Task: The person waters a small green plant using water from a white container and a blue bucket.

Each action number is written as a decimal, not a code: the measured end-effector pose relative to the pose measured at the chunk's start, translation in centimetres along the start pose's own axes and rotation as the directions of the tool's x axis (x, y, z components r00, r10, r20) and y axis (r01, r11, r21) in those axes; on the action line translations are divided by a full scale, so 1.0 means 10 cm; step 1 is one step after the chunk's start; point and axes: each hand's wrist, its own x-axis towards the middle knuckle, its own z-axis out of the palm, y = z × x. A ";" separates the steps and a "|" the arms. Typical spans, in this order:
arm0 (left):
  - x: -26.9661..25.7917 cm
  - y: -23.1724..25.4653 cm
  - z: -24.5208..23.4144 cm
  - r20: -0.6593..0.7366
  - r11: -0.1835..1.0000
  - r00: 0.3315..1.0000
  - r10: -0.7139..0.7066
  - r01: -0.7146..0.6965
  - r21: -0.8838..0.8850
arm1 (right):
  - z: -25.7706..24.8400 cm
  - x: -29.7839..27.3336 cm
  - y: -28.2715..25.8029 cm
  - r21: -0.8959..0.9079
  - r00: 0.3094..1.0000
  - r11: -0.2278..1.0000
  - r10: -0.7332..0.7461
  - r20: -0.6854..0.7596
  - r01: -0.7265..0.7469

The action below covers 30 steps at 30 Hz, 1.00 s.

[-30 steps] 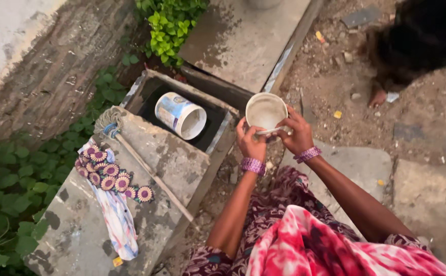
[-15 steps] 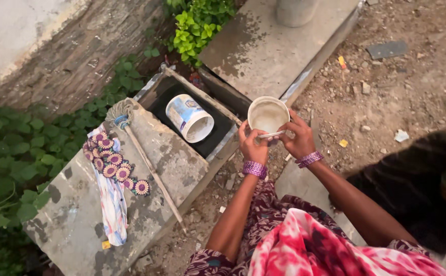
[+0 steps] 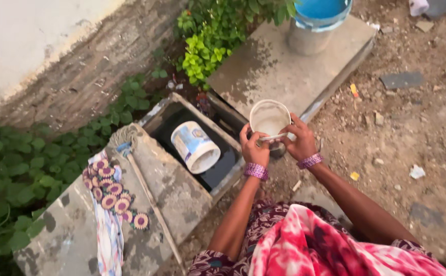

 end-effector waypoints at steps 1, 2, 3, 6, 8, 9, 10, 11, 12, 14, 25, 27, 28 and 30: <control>0.12 -0.02 0.02 -0.003 1.000 1.000 0.016 -0.016 -0.007 | 0.04 0.12 0.03 -0.007 1.000 1.000 -0.021 -0.002 0.021; 0.24 -0.03 0.05 -0.006 0.999 0.999 0.032 -0.032 -0.013 | 0.08 0.24 0.05 -0.014 0.999 0.999 -0.042 -0.004 0.042; 0.34 -0.06 0.05 -0.006 0.999 0.999 0.042 -0.042 -0.014 | 0.13 0.33 0.06 -0.018 0.998 0.998 -0.055 -0.001 0.055; 0.61 -0.13 0.10 -0.021 0.999 0.999 0.043 -0.044 -0.022 | 0.26 0.58 0.08 -0.029 1.000 1.000 -0.008 0.009 0.008; 0.68 -0.16 0.11 -0.032 0.999 0.999 0.040 -0.040 -0.012 | 0.31 0.68 0.08 -0.015 0.999 1.000 -0.027 0.022 0.027; 0.78 -0.18 0.12 -0.046 0.999 0.998 0.049 -0.049 -0.008 | 0.34 0.78 0.09 -0.006 0.999 0.999 -0.048 0.022 0.048; 0.85 -0.19 0.11 -0.047 0.999 0.998 0.040 -0.041 -0.009 | 0.37 0.85 0.08 -0.002 0.998 0.998 -0.062 0.025 0.062; 0.89 -0.19 0.11 -0.049 0.999 0.998 0.030 -0.030 -0.011 | 0.40 0.91 0.08 0.001 0.997 0.997 -0.075 0.030 0.075; 0.94 -0.20 0.12 -0.051 1.000 0.999 0.019 -0.019 -0.013 | 0.42 0.97 0.09 0.005 0.995 0.996 -0.089 0.035 0.089; 1.01 -0.23 0.14 -0.055 1.000 0.998 -0.012 0.012 -0.005 | 0.46 1.06 0.11 0.020 0.995 0.996 -0.086 0.043 0.085; 1.41 -0.35 0.53 -0.168 0.998 0.985 0.033 -0.023 0.057 | 0.59 1.62 0.46 0.140 0.988 0.982 -0.137 0.068 0.127; 1.50 -0.34 0.66 -0.158 0.999 0.987 0.016 -0.009 0.049 | 0.56 1.74 0.60 0.116 0.988 0.984 -0.145 0.051 0.138; 1.56 -0.33 0.74 -0.160 0.999 0.987 0.029 -0.022 0.047 | 0.54 1.83 0.68 0.112 0.987 0.983 -0.151 0.055 0.144; 1.64 -0.32 0.94 -0.168 0.999 0.985 0.040 -0.033 0.043 | 0.48 1.97 0.84 0.103 0.984 0.983 -0.161 0.079 0.153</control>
